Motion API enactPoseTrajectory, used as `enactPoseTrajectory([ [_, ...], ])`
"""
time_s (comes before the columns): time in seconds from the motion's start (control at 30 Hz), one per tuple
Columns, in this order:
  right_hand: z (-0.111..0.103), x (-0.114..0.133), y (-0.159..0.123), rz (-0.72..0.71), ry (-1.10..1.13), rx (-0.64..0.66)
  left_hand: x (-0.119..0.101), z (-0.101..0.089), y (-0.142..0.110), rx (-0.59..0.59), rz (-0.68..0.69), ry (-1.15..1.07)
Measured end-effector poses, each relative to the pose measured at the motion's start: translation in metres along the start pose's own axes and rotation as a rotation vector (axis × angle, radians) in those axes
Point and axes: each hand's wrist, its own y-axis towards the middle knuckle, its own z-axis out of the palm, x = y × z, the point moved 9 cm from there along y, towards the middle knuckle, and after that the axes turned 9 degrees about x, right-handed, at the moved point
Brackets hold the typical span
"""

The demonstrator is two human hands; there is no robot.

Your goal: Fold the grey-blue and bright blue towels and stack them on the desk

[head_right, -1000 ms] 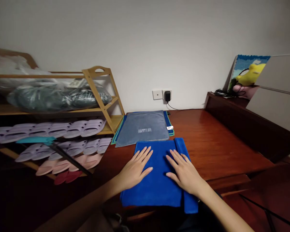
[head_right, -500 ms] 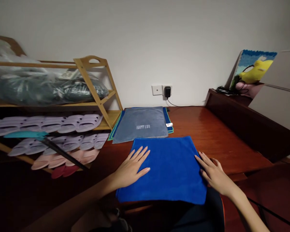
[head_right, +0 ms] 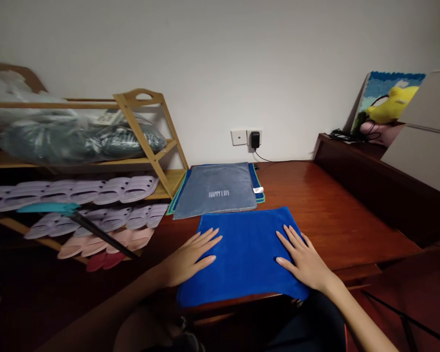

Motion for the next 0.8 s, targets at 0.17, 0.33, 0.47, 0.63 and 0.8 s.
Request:
enactPoseTrajectory([
  [0.17, -0.039, 0.005, 0.028, 0.033, 0.005, -0.125, 0.064, -0.045, -0.009, -0.307, -0.212, -0.190],
  [0.33, -0.053, 0.097, 0.113, -0.199, 0.344, -0.018, 0.110, -0.055, 0.009, -0.372, -0.374, -0.152],
  [0.47, -0.040, 0.156, 0.174, -0.166, 0.349, 0.023, 0.109, -0.045, 0.021, -0.381, -0.361, -0.139],
  [0.63, -0.029, 0.182, 0.201, -0.112, 0.240, -0.034, 0.101, -0.037, 0.018, -0.398, -0.322, -0.139],
  [0.8, -0.022, 0.188, 0.200, -0.148, 0.185, -0.041, 0.099, -0.042, 0.010, -0.428, -0.307, -0.155],
])
